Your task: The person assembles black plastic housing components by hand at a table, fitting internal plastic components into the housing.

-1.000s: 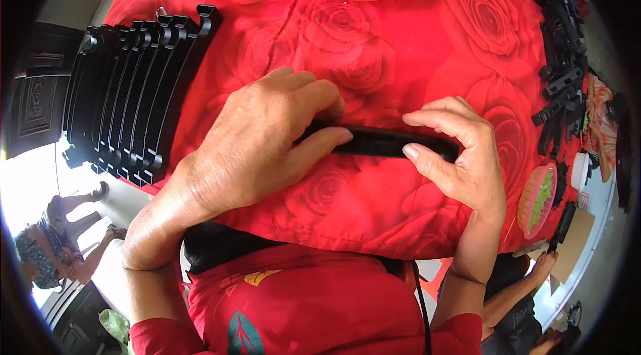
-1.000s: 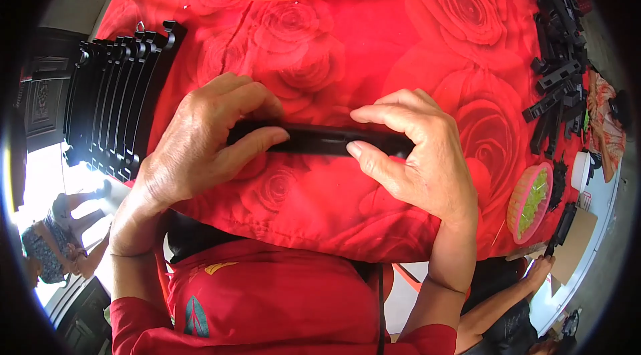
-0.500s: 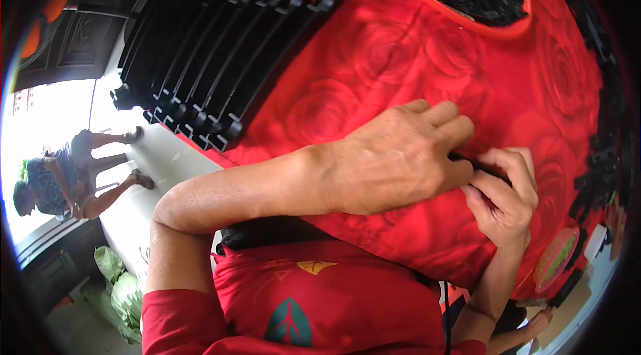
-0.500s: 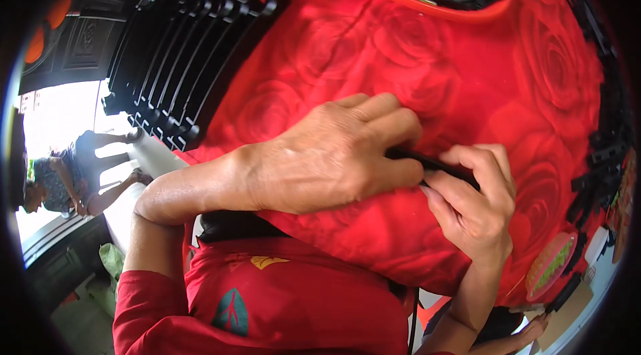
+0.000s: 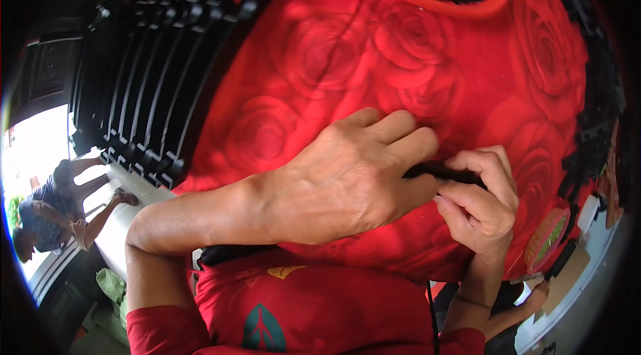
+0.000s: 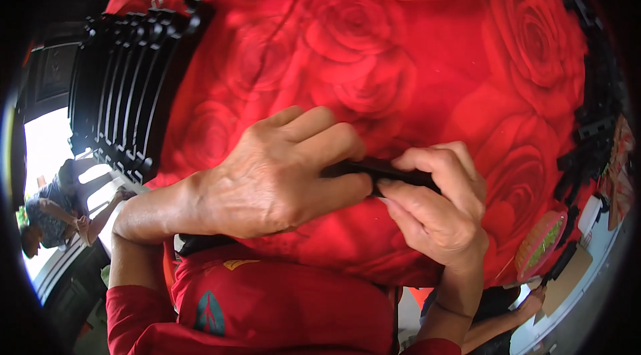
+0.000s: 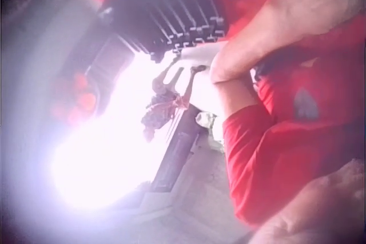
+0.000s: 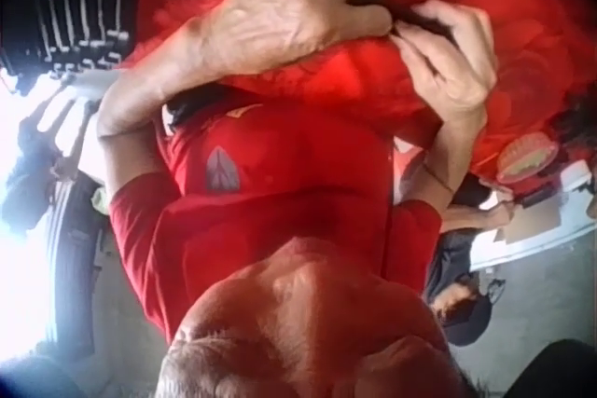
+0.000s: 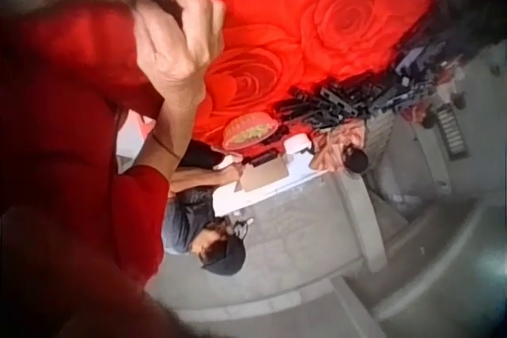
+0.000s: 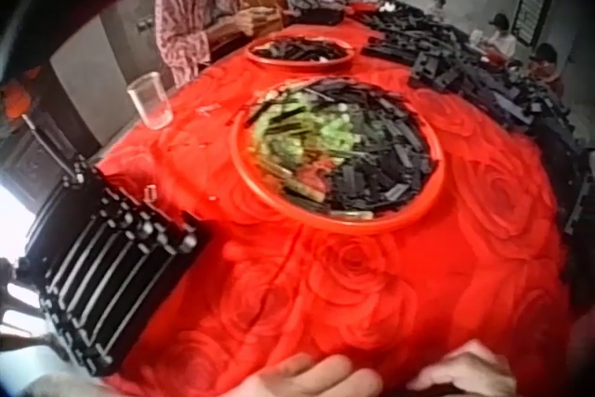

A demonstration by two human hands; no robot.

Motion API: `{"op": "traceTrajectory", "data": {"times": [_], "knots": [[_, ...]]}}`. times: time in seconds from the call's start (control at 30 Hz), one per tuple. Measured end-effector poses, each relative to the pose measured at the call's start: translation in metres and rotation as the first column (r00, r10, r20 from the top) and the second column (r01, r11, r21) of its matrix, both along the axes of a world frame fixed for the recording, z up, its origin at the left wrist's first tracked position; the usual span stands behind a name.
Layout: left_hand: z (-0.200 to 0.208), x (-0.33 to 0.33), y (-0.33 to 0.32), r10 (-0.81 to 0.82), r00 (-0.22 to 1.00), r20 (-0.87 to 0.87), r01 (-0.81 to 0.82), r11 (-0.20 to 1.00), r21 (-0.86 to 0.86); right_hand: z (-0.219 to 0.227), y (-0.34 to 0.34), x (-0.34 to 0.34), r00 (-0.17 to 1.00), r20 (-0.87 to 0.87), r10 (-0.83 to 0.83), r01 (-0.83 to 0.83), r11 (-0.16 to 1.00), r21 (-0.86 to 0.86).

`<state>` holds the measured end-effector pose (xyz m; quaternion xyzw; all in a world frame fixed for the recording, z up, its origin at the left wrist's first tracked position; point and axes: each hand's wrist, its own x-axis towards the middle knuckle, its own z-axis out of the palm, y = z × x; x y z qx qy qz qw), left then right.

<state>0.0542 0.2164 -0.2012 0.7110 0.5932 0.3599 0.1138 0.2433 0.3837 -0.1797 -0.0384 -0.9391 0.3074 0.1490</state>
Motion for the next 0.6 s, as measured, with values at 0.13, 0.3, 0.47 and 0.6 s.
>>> {"op": "traceTrajectory", "data": {"times": [0.13,0.3,0.47,0.6], "knots": [[0.007,0.000,0.001,-0.007,0.999,-0.038,0.005,0.998,-0.059,0.003,-0.002,0.002,1.000,0.011,-0.025,0.025,1.000,0.015],[0.010,-0.001,0.004,0.002,1.000,0.001,-0.002,0.996,-0.089,-0.001,-0.001,0.002,1.000,-0.022,-0.018,0.018,0.999,0.029],[0.007,-0.010,0.002,-0.031,0.998,0.052,0.034,0.998,-0.047,-0.002,0.000,0.003,0.998,-0.058,-0.028,0.030,0.999,0.036],[0.008,-0.013,-0.003,-0.067,0.997,0.049,0.071,0.993,-0.097,-0.004,0.001,0.008,0.999,-0.025,-0.036,0.036,0.999,-0.012]]}}
